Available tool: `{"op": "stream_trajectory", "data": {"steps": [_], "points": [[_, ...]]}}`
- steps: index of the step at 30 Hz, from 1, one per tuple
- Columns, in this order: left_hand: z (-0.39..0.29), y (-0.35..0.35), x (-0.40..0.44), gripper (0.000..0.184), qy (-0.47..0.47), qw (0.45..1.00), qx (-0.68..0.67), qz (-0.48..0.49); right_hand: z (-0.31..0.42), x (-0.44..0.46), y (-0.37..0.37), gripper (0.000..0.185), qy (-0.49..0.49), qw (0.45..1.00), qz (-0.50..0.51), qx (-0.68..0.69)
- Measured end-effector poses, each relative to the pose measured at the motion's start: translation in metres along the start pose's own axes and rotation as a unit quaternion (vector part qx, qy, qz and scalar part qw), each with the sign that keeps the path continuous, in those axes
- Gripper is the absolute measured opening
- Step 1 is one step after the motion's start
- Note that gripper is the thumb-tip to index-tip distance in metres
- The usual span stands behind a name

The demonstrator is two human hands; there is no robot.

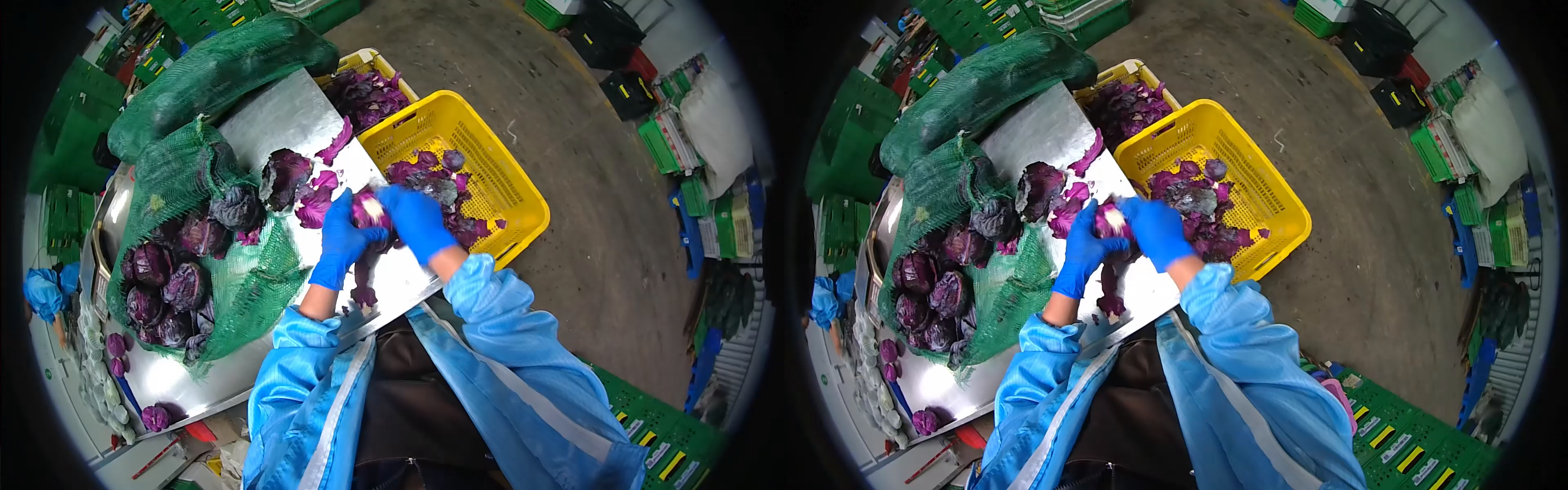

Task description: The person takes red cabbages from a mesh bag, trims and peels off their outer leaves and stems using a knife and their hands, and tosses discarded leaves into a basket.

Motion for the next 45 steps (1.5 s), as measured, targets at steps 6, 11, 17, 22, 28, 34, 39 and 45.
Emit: {"op": "stream_trajectory", "data": {"steps": [6, 11, 17, 22, 28, 34, 39, 45], "points": [[-0.019, 0.002, -0.020, 0.113, 0.053, 0.990, 0.132, 0.008, -0.048, 0.021, -0.003, 0.053, 0.099, 0.993, 0.056, 0.034], [0.008, -0.028, -0.042, 0.115, 0.027, 0.995, -0.093, 0.028, -0.128, -0.006, 0.034, 0.049, 0.263, 0.962, 0.075, 0.003], [0.017, -0.022, -0.036, 0.114, -0.010, 0.990, -0.138, 0.020, 0.042, -0.036, -0.026, 0.073, 0.029, 0.996, 0.085, 0.002], [0.023, -0.035, -0.034, 0.111, -0.034, 0.989, -0.139, 0.027, 0.033, -0.038, 0.001, 0.071, 0.045, 0.981, 0.127, 0.142], [0.014, -0.035, -0.029, 0.111, -0.021, 0.995, -0.097, 0.025, 0.039, -0.021, 0.005, 0.056, 0.022, 0.991, 0.123, 0.054], [0.016, -0.034, -0.030, 0.109, -0.056, 0.993, -0.101, -0.020, 0.032, -0.052, 0.002, 0.092, 0.023, 0.990, 0.109, -0.089], [0.011, -0.031, -0.032, 0.105, -0.063, 0.988, -0.138, -0.032, 0.043, -0.063, 0.006, 0.081, 0.009, 0.981, 0.121, -0.151], [0.026, -0.032, -0.035, 0.109, -0.021, 0.996, -0.021, -0.089, 0.001, -0.041, 0.013, 0.049, 0.252, 0.892, 0.033, 0.374]]}}
Point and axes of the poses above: each hand's wrist, its own x-axis towards the middle knuckle, its own y-axis out of the palm, z = x × y, the point moved 9 cm from there along x, towards the middle knuckle, and after that the axes turned 11 degrees about -x, right-handed, at the moved point
